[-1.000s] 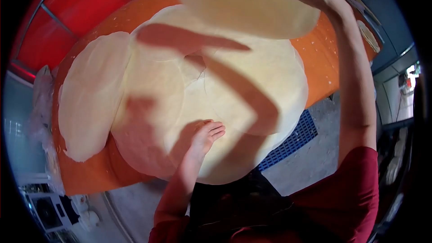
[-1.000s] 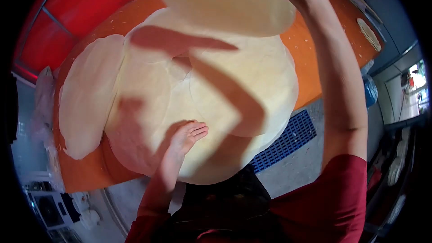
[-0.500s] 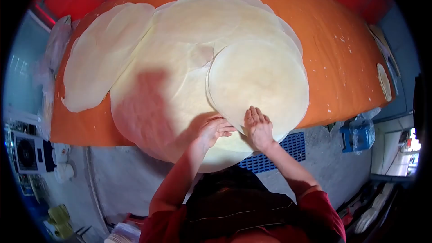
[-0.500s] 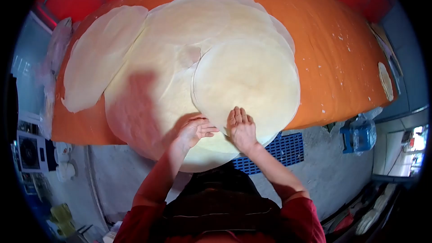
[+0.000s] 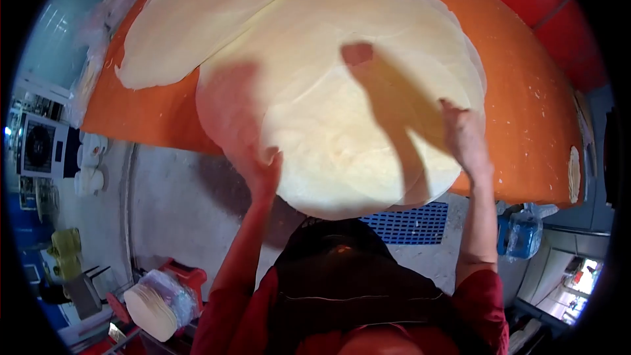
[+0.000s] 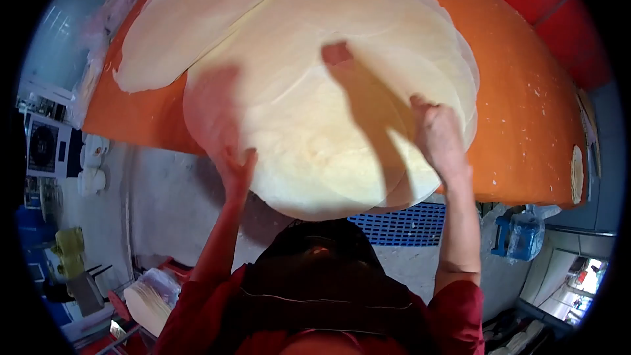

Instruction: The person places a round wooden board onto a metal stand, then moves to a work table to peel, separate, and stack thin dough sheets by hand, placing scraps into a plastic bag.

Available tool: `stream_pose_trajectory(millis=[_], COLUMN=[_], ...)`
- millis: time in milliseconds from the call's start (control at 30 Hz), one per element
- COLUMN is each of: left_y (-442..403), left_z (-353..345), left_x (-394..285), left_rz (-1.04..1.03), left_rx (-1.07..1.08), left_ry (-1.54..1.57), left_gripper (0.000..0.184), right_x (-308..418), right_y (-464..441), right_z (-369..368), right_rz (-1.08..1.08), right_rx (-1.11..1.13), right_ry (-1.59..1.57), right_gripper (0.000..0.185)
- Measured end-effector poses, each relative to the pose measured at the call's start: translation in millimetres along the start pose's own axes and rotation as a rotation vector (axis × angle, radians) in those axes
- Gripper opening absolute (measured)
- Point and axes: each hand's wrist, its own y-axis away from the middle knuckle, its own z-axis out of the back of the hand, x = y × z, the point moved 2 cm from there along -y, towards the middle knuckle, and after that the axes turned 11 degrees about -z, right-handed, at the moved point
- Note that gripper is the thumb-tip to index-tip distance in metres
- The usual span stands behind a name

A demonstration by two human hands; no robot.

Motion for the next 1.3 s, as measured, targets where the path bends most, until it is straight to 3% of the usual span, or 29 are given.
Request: stream_pose_trajectory(millis=[33,100,133,200,267,300,367,467,667,700,800,833,867,933,1000,1033,1067,1100,1200,1267,1300], left_y=[10,37,45,58,57,61,63,57,48,49,51,49,44,31,2,-18,-42,-64,-117,-130,-134], left_z=[4,-7,-10,-17,-5,-7,1,4,8,7,-1,-1,-1,0,-4,-10,-12,-18,-27,-39,-44], left_x=[23,77,85,95,71,59,32,9,-28,-29,-12,-6,1,20,47,61,69,70,71,91,101], left_rz=[0.248,0.735,0.715,0.673,0.83,0.876,0.964,0.906,0.867,0.858,0.735,0.756,0.778,0.827,0.863,0.835,0.828,0.877,1.14,0.88,0.755], left_rx=[0.142,0.42,0.417,0.414,0.512,0.511,0.587,0.499,0.449,0.443,0.637,0.574,0.531,0.438,0.164,0.053,0.041,0.013,-0.112,-0.068,-0.05], left_ry=[0.172,0.535,0.603,0.746,1.108,1.375,1.837,1.862,1.698,1.655,1.472,1.454,1.466,1.484,1.473,1.398,1.353,1.307,1.15,1.148,1.138], left_gripper=[0.031,0.034,0.035,0.039,0.052,0.055,0.062,0.062,0.064,0.064,0.068,0.065,0.063,0.06,0.053,0.051,0.044,0.039,0.026,0.022,0.021], right_x=[26,65,80,88,98,102,117,128,135,136,113,111,104,107,90,65,46,30,5,6,23], right_y=[1,12,19,32,45,54,81,111,127,124,116,109,107,103,99,92,75,46,-67,-132,-146], right_z=[24,16,13,-51,-90,-92,-101,-117,-107,-105,-118,-113,-101,-44,1,3,11,23,74,113,169], right_rz=[0.068,0.253,0.342,0.342,0.38,0.396,0.422,0.245,0.251,0.238,0.007,-0.021,-0.115,-0.039,0.09,-0.304,-0.493,-0.516,-0.114,0.422,-0.032], right_rx=[-0.154,-0.186,-0.207,0.11,0.496,0.409,0.023,0.238,0.175,0.047,0.4,0.331,0.41,0.419,0.529,0.631,0.589,0.495,0.393,0.43,0.284], right_ry=[0.032,0.088,0.119,0.056,0.24,0.153,-0.009,-0.22,-0.361,-0.346,-0.485,-0.612,-0.62,-0.524,-0.448,-1.025,-1.239,-1.297,-1.34,-1.392,-1.196], right_gripper=[0.02,0.022,0.024,0.031,0.036,0.039,0.042,0.044,0.058,0.048,0.028,0.014,0.01,0.007,0.025,0.034,0.033,0.033,0.034,0.037,0.032])
